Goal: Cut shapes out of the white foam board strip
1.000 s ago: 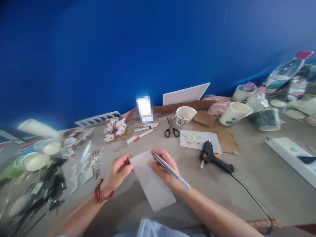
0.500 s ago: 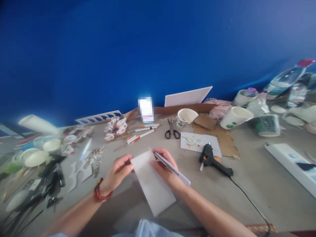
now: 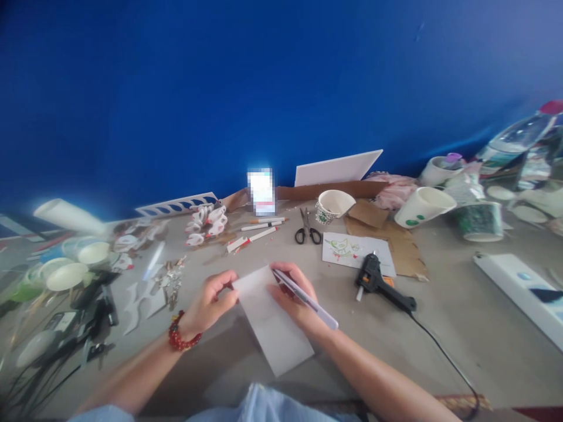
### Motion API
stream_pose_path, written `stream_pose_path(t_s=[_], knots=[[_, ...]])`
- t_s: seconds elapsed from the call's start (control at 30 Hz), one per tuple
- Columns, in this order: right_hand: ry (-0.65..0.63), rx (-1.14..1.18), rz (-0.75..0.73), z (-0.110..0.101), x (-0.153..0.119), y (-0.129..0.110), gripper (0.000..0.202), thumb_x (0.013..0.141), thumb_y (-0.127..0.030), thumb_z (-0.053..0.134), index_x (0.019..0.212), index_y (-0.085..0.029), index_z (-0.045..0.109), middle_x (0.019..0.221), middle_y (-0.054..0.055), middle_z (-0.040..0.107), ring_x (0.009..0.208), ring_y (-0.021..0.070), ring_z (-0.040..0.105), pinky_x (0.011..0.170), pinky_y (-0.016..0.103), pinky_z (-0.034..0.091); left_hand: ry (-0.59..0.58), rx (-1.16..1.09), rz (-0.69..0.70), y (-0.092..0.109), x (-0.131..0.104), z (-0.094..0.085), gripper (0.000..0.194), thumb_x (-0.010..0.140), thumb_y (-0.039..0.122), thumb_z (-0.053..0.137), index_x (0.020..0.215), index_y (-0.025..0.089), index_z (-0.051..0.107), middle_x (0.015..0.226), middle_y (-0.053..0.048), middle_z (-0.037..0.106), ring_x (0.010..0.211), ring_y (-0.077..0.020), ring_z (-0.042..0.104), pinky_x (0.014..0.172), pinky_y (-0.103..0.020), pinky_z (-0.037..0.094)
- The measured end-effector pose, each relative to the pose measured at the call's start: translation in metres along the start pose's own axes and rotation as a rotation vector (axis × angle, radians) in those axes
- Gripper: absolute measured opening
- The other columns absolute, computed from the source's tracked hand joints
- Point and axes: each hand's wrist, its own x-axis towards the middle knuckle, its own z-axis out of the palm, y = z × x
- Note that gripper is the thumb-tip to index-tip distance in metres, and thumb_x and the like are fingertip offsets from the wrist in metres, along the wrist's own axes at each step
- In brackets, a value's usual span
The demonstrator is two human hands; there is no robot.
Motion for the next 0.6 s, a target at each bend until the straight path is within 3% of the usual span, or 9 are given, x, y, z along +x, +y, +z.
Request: stream_pose_path(t_s=[0.23,0.37,0.6], knots=[[0.016,-0.012,0.009,0.002,0.001,-0.004,0.032,0.084,-0.036,0.070,0.113,-0.028,0.060,0.100,0.003,0.061,0.076,0.0150,0.058,0.064,0.024,0.050,0.012,-0.030,0.007,-0.004,0.000,0.002,0.015,0.082,0.021,0.050,0.068,0.017,0.049,0.065,0.002,0.052,0.063,-0.0112,0.047,0.056,-0.019,0.037],[0.036,0.021,0.016,0.000,0.004,-0.002,0.034,0.084,-0.038,0.070,0.113,-0.027,0.060,0.104,0.004,0.062,0.080,0.0162,0.060,0.069,0.026,0.052,-0.044,-0.106,0.016,-0.004,0.001,-0.001,0.021,0.091,0.029,0.051,0.073,0.017,0.054,0.069,0.001,0.056,0.069,-0.0127,0.053,0.064,-0.021,0.042],[-0.005,-0.147,0.000,-0.004,0.012,0.006,0.035,0.086,-0.038,0.066,0.118,-0.025,0.057,0.098,0.004,0.064,0.083,0.0183,0.062,0.068,0.026,0.051,0.056,-0.140,0.018,-0.024,0.012,0.005,0.017,0.092,0.030,0.054,0.105,0.020,0.058,0.087,0.000,0.064,0.078,-0.0139,0.060,0.071,-0.023,0.047]])
